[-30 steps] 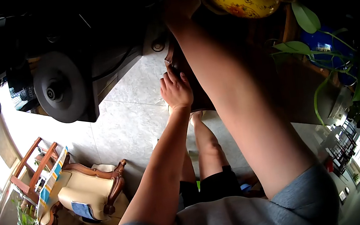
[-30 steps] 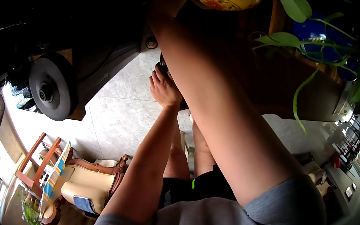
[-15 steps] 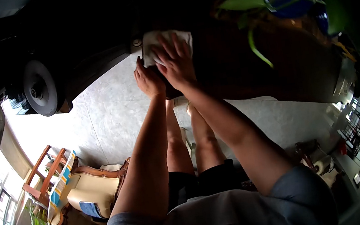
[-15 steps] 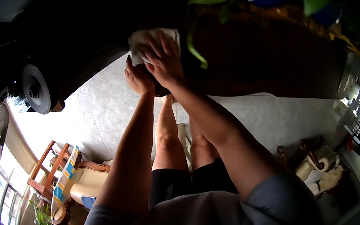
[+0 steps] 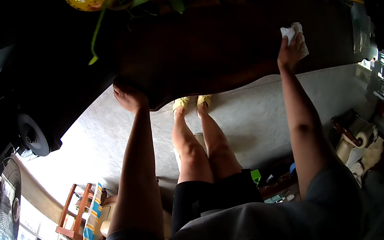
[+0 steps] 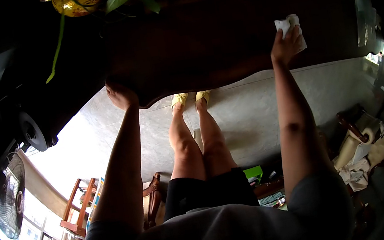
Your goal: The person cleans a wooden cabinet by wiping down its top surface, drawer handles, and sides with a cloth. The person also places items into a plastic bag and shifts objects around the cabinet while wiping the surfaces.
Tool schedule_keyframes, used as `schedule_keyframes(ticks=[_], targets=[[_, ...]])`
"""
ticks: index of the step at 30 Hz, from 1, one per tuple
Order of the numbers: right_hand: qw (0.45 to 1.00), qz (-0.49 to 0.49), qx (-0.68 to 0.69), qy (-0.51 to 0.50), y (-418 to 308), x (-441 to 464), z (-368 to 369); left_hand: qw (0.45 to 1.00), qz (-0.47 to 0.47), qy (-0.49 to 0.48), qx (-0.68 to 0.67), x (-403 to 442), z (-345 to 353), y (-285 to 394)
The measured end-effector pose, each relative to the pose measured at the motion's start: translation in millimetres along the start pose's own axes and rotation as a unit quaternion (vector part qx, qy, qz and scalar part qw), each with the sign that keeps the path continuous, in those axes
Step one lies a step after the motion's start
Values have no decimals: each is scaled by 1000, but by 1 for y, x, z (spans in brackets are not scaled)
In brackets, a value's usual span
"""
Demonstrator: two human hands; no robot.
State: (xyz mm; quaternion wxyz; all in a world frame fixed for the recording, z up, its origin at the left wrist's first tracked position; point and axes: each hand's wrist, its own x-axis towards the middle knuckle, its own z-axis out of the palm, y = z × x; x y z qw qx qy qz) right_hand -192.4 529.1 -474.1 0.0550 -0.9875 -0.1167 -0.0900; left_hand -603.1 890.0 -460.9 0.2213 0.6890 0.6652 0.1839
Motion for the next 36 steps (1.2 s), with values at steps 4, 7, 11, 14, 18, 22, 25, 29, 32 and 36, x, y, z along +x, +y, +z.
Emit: schedule_keyframes(ticks=[4, 7, 11, 14, 18, 22, 25, 29, 32, 36], targets=[[993, -99, 42, 55, -120, -44, 8, 1000, 15, 2, 15, -1, 3, -5], [977, -160, 138, -40, -236, -106, -33, 1000, 25, 5, 12, -2, 3, -4], [932, -270, 225, -91, -299, -169, -52, 999, 0, -20, 27, -1, 3, -4], [873, -384, 283, -98, -268, -146, -40, 1000, 1, -17, 12, -1, 2, -5], [897, -384, 188, -109, -179, -77, -38, 999, -6, -28, 34, -1, 3, -5], [936, -333, 112, -32, -109, 4, -23, 999, 0, -7, 35, -2, 8, -10], [963, -266, 11, 39, -40, 65, 3, 999, 21, -3, 36, -1, 9, -15], [990, -138, 8, 30, 73, 102, 21, 999, 3, -33, 23, -3, 3, -9], [989, -130, 0, 68, 125, 64, 31, 999, 27, -27, 30, -4, 3, -10], [994, -36, 25, 98, 52, -40, -3, 999, 36, -28, 23, -1, 4, -13]])
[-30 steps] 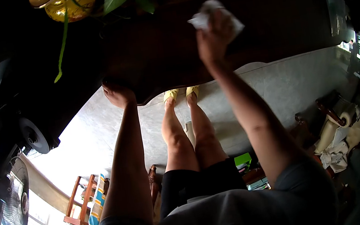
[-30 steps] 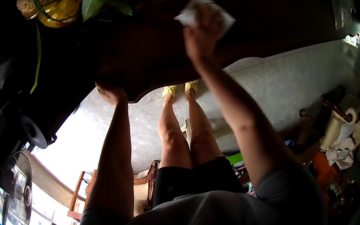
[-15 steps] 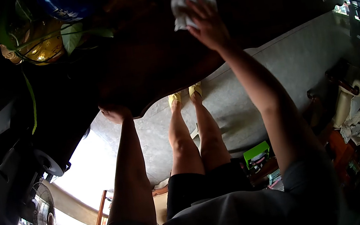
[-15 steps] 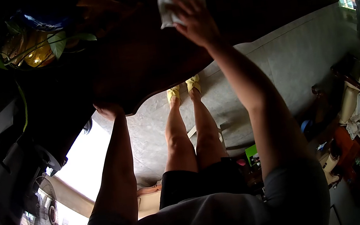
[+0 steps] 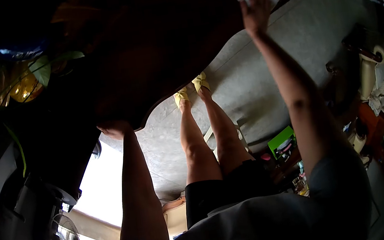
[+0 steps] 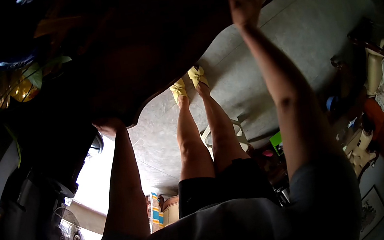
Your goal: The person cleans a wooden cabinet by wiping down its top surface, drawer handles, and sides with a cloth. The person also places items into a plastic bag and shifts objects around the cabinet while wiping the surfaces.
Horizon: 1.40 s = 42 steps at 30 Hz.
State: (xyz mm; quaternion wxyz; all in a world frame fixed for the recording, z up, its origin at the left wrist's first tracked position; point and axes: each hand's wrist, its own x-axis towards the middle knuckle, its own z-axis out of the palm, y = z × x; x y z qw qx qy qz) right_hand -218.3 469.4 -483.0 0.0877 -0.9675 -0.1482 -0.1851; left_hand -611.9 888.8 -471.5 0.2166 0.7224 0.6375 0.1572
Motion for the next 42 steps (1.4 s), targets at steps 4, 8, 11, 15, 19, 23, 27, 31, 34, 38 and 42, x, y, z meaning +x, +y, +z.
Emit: schedule_keyframes(ticks=[4, 8, 11, 15, 19, 23, 27, 31, 34, 38, 42], targets=[[979, 43, 176, -95, -147, -107, -47, 1000, 22, -7, 5, 2, 2, -6], [927, 96, 278, -233, -282, -188, -90, 1000, 22, -10, 11, 8, 3, -16], [904, 26, 365, -220, -323, -232, -100, 993, 62, 4, 101, 16, 3, -22], [939, -98, 309, -117, -287, -232, -76, 986, 83, 28, 140, 25, 3, -28], [934, -51, 340, -94, -186, -183, -61, 991, 0, 31, 133, 6, -7, 14], [980, 37, 166, -105, -51, -103, -46, 917, 249, 63, 305, -28, -10, 56], [983, 127, 110, -70, 30, -33, -49, 854, 506, -94, 79, -83, 44, 144], [979, 191, 68, 0, 82, 31, -32, 771, 614, -129, 108, -144, 115, 258], [942, 261, 93, 192, 96, 62, -37, 792, 595, -121, 67, -194, 153, 335], [952, 295, 76, -2, 101, 59, -22, 817, 563, -115, 50, -225, 198, 389], [951, 292, 84, -51, 105, 62, -30, 831, 540, -110, 80, -237, 232, 388]])
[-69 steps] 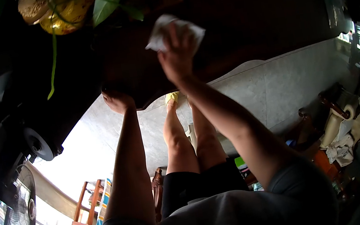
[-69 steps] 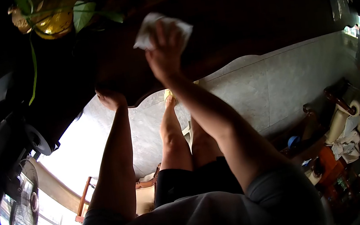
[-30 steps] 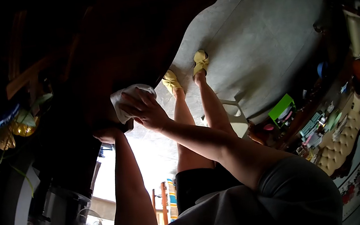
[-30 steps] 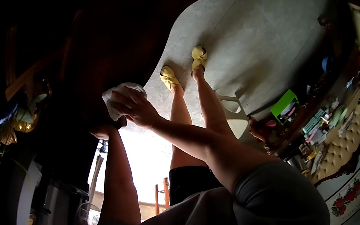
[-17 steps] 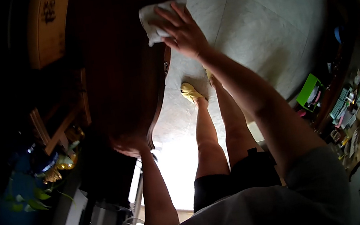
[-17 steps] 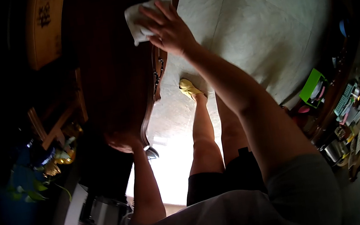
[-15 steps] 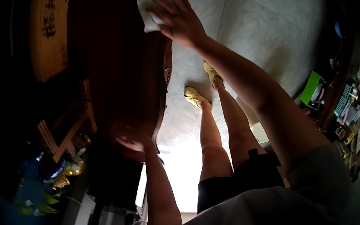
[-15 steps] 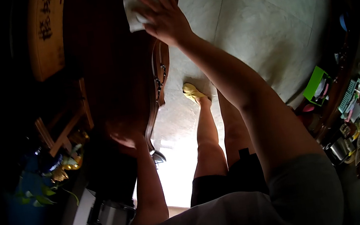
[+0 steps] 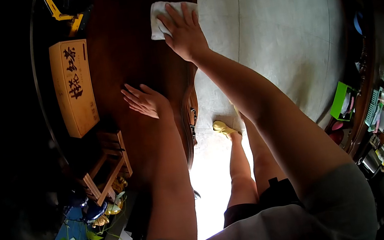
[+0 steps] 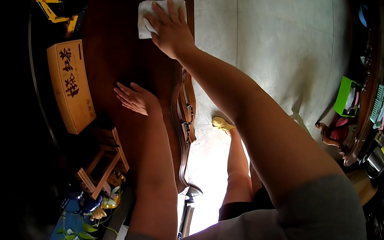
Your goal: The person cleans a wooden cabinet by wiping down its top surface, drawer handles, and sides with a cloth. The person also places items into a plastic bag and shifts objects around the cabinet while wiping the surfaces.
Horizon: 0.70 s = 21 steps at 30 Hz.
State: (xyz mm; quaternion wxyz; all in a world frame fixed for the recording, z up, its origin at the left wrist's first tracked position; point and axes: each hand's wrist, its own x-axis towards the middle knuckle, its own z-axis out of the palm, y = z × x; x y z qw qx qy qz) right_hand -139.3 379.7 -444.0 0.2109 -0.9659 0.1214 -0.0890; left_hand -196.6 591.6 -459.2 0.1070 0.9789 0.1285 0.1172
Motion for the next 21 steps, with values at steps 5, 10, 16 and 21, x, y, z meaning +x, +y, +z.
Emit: schedule_keyframes(ticks=[5, 10, 16, 21], targets=[[995, -61, -49, -56, 12, 25, -14, 996, 19, 3, 85, -3, -9, 13], [988, -104, -64, -96, 30, 72, -22, 995, 13, 4, 99, 1, -12, 16], [985, -116, -85, -100, 50, 139, -23, 994, -3, -29, 110, 5, -16, 20], [982, -116, -114, -96, 54, 168, -19, 991, -15, -60, 119, 9, -19, 23]])
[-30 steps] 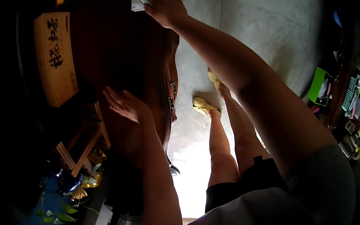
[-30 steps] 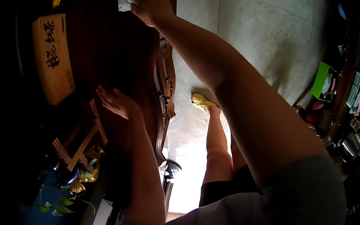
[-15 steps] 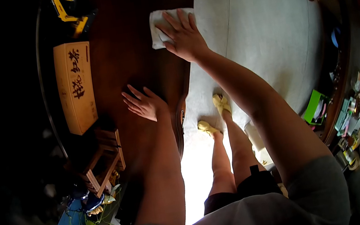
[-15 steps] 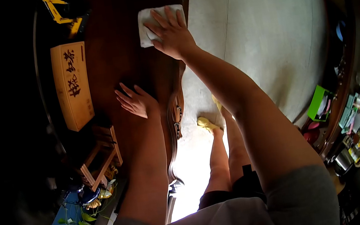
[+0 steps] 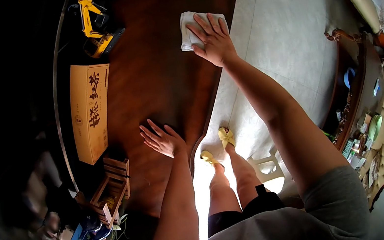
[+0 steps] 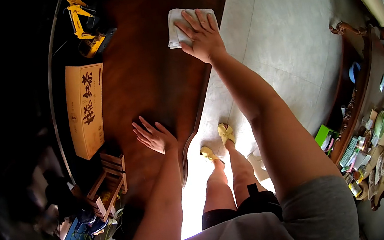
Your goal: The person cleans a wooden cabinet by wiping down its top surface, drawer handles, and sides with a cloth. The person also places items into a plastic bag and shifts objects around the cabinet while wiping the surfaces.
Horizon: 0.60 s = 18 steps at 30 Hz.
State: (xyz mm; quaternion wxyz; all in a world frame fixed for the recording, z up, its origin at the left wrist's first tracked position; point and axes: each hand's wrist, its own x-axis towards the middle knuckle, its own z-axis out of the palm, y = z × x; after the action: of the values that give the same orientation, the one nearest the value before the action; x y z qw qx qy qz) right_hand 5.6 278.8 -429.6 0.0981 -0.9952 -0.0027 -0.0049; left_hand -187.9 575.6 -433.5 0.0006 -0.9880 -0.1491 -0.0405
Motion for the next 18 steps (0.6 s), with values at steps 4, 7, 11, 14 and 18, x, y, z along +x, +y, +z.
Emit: schedule_keyframes(ticks=[4, 7, 11, 14, 18], targets=[[1000, -14, 12, 23, 1, 2, 1, 1000, -11, -16, -17, 0, -5, -1], [999, -22, 5, 31, 1, 3, 0, 1000, -7, -18, -21, 6, -6, 1], [999, -22, 10, 27, 0, 6, -1, 999, -1, -24, -25, 8, -7, -1], [999, -30, -4, 28, 3, 7, 4, 999, -17, -14, -38, 10, -9, 4], [1000, -23, -14, 2, 1, 9, 1, 998, -29, -32, -36, 7, -10, 0]])
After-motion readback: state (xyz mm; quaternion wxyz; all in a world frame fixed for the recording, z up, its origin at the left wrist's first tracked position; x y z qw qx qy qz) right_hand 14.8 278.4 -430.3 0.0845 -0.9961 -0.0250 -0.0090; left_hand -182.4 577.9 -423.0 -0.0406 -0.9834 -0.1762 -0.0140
